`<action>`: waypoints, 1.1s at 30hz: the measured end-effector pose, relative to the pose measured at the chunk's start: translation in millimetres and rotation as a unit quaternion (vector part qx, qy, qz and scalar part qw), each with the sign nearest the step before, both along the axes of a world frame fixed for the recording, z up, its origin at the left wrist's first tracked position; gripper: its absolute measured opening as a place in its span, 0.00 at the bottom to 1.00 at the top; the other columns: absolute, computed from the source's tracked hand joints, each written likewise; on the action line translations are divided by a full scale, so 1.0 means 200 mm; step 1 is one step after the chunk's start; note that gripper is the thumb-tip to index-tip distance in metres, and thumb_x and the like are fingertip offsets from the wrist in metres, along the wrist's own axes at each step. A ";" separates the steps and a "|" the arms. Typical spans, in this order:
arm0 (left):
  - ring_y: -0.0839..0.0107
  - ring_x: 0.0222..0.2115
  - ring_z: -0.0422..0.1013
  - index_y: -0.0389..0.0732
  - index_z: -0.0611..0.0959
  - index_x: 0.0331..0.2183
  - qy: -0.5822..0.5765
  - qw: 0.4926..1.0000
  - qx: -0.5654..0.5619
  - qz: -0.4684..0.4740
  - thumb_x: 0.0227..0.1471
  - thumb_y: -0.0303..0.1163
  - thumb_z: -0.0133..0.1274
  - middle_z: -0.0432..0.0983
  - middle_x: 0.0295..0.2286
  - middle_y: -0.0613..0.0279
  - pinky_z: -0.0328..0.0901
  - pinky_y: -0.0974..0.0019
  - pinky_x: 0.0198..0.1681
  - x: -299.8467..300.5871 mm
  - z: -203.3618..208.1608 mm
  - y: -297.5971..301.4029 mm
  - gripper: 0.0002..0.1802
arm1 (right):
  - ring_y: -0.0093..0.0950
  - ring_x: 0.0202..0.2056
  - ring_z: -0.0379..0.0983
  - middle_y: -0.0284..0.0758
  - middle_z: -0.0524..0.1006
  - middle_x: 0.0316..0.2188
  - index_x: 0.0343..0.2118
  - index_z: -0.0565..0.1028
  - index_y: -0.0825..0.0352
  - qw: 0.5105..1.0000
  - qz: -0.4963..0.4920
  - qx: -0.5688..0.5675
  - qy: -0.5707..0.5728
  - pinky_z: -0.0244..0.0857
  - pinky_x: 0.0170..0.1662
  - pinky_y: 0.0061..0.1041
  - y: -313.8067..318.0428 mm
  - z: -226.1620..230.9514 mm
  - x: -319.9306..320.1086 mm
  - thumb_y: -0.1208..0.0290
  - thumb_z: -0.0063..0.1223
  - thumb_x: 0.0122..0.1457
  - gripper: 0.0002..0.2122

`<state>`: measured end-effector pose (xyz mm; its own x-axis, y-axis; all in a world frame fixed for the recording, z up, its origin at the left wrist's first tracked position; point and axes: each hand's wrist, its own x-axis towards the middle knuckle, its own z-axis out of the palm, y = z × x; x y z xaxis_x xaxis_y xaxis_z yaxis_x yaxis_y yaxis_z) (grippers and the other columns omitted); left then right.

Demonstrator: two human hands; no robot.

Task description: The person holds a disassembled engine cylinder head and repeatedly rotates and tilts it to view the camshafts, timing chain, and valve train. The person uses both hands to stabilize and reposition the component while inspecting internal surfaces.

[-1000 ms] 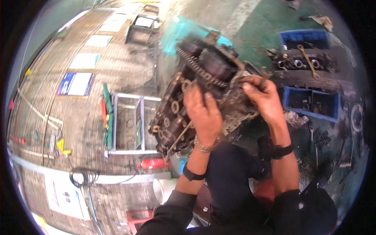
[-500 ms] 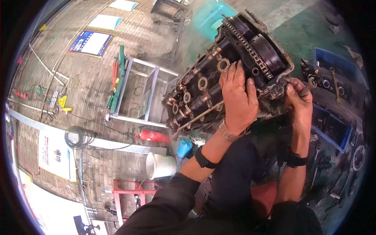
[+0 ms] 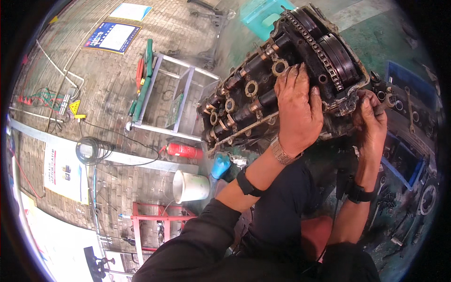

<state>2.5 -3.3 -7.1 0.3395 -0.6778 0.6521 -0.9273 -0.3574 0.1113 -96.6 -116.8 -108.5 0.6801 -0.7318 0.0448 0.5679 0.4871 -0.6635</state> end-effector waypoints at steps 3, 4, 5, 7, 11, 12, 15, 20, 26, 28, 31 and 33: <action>0.40 0.51 0.61 0.26 0.71 0.51 0.001 1.000 0.001 0.000 0.52 0.25 0.48 0.68 0.48 0.36 0.53 0.46 0.58 0.00 0.00 0.00 0.24 | 0.11 0.27 0.62 0.22 0.74 0.31 0.43 0.76 0.69 1.000 0.009 0.013 -0.001 0.53 0.30 0.12 0.00 -0.01 0.01 0.69 0.57 0.61 0.11; 0.40 0.51 0.61 0.26 0.71 0.51 0.002 1.000 0.000 -0.002 0.52 0.25 0.48 0.68 0.48 0.36 0.53 0.46 0.58 0.00 0.00 0.00 0.24 | 0.11 0.27 0.62 0.22 0.73 0.30 0.43 0.76 0.68 1.000 0.010 0.017 -0.006 0.53 0.30 0.12 0.01 -0.01 0.02 0.69 0.57 0.61 0.11; 0.40 0.51 0.61 0.26 0.71 0.51 -0.001 1.000 0.000 -0.001 0.52 0.25 0.49 0.68 0.48 0.36 0.53 0.46 0.58 0.00 0.00 0.00 0.24 | 0.11 0.27 0.62 0.22 0.73 0.30 0.43 0.76 0.68 0.999 0.009 0.039 0.016 0.53 0.29 0.12 0.01 -0.02 0.03 0.69 0.56 0.61 0.11; 0.40 0.51 0.61 0.26 0.71 0.51 -0.002 1.000 -0.002 -0.002 0.52 0.25 0.49 0.68 0.48 0.36 0.53 0.46 0.58 0.00 0.00 0.00 0.24 | 0.11 0.26 0.62 0.21 0.73 0.30 0.43 0.76 0.67 0.999 -0.012 0.010 -0.034 0.52 0.29 0.12 0.01 -0.01 0.03 0.69 0.57 0.61 0.10; 0.39 0.51 0.61 0.25 0.71 0.51 0.006 1.000 -0.003 -0.003 0.52 0.25 0.48 0.68 0.48 0.35 0.53 0.46 0.58 0.00 0.01 0.00 0.24 | 0.11 0.26 0.62 0.21 0.73 0.29 0.42 0.76 0.67 1.000 -0.015 0.012 -0.018 0.52 0.28 0.12 0.00 -0.01 0.01 0.69 0.57 0.61 0.09; 0.39 0.51 0.61 0.25 0.71 0.51 0.006 1.000 -0.001 -0.002 0.52 0.25 0.48 0.68 0.48 0.35 0.53 0.46 0.58 0.00 0.01 0.00 0.24 | 0.11 0.26 0.62 0.21 0.73 0.29 0.42 0.76 0.67 1.000 -0.004 0.007 -0.025 0.53 0.29 0.12 0.00 0.00 0.01 0.69 0.57 0.61 0.09; 0.39 0.51 0.61 0.25 0.71 0.51 0.020 1.000 0.005 0.003 0.52 0.25 0.48 0.68 0.48 0.35 0.53 0.46 0.58 -0.01 0.01 -0.01 0.24 | 0.11 0.26 0.63 0.21 0.74 0.29 0.42 0.76 0.67 1.000 0.016 0.026 -0.008 0.53 0.29 0.12 0.00 0.00 0.01 0.70 0.57 0.61 0.10; 0.39 0.51 0.61 0.25 0.71 0.51 0.009 1.000 0.009 0.004 0.52 0.25 0.48 0.68 0.48 0.35 0.53 0.46 0.58 0.00 0.01 0.00 0.24 | 0.11 0.26 0.62 0.20 0.73 0.29 0.42 0.76 0.67 1.000 -0.010 0.019 -0.015 0.52 0.28 0.12 0.00 0.00 0.02 0.68 0.57 0.61 0.10; 0.39 0.51 0.61 0.25 0.71 0.51 -0.002 1.000 0.003 0.001 0.52 0.26 0.49 0.68 0.48 0.35 0.53 0.45 0.58 0.00 0.00 0.00 0.25 | 0.12 0.27 0.64 0.22 0.74 0.30 0.41 0.77 0.67 0.999 0.013 0.041 0.031 0.55 0.30 0.12 0.00 0.02 0.00 0.68 0.60 0.60 0.10; 0.39 0.51 0.62 0.25 0.70 0.51 -0.002 1.000 0.000 -0.002 0.52 0.26 0.49 0.68 0.48 0.35 0.53 0.45 0.58 0.00 0.00 0.00 0.25 | 0.12 0.27 0.64 0.22 0.74 0.30 0.41 0.77 0.67 1.000 0.001 0.023 -0.016 0.55 0.30 0.13 0.00 0.02 0.01 0.68 0.60 0.60 0.11; 0.39 0.51 0.62 0.25 0.71 0.51 0.002 1.000 -0.002 -0.003 0.51 0.25 0.49 0.68 0.48 0.36 0.53 0.45 0.58 0.00 0.00 0.00 0.25 | 0.11 0.25 0.62 0.22 0.73 0.29 0.41 0.76 0.68 1.000 0.002 0.007 -0.008 0.53 0.28 0.13 0.00 0.03 0.00 0.68 0.60 0.59 0.11; 0.39 0.50 0.62 0.25 0.71 0.50 -0.011 1.000 -0.002 0.003 0.51 0.25 0.49 0.68 0.48 0.36 0.53 0.45 0.58 0.00 0.00 0.00 0.24 | 0.11 0.23 0.60 0.21 0.71 0.26 0.41 0.76 0.68 1.000 -0.013 -0.003 -0.015 0.49 0.25 0.13 -0.01 0.04 0.00 0.67 0.59 0.60 0.11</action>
<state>2.9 -3.2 -7.2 0.3299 -0.6736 0.6614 -0.9271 -0.3630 0.0928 -97.2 -118.2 -101.1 0.6588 -0.7491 0.0689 0.5997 0.4677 -0.6493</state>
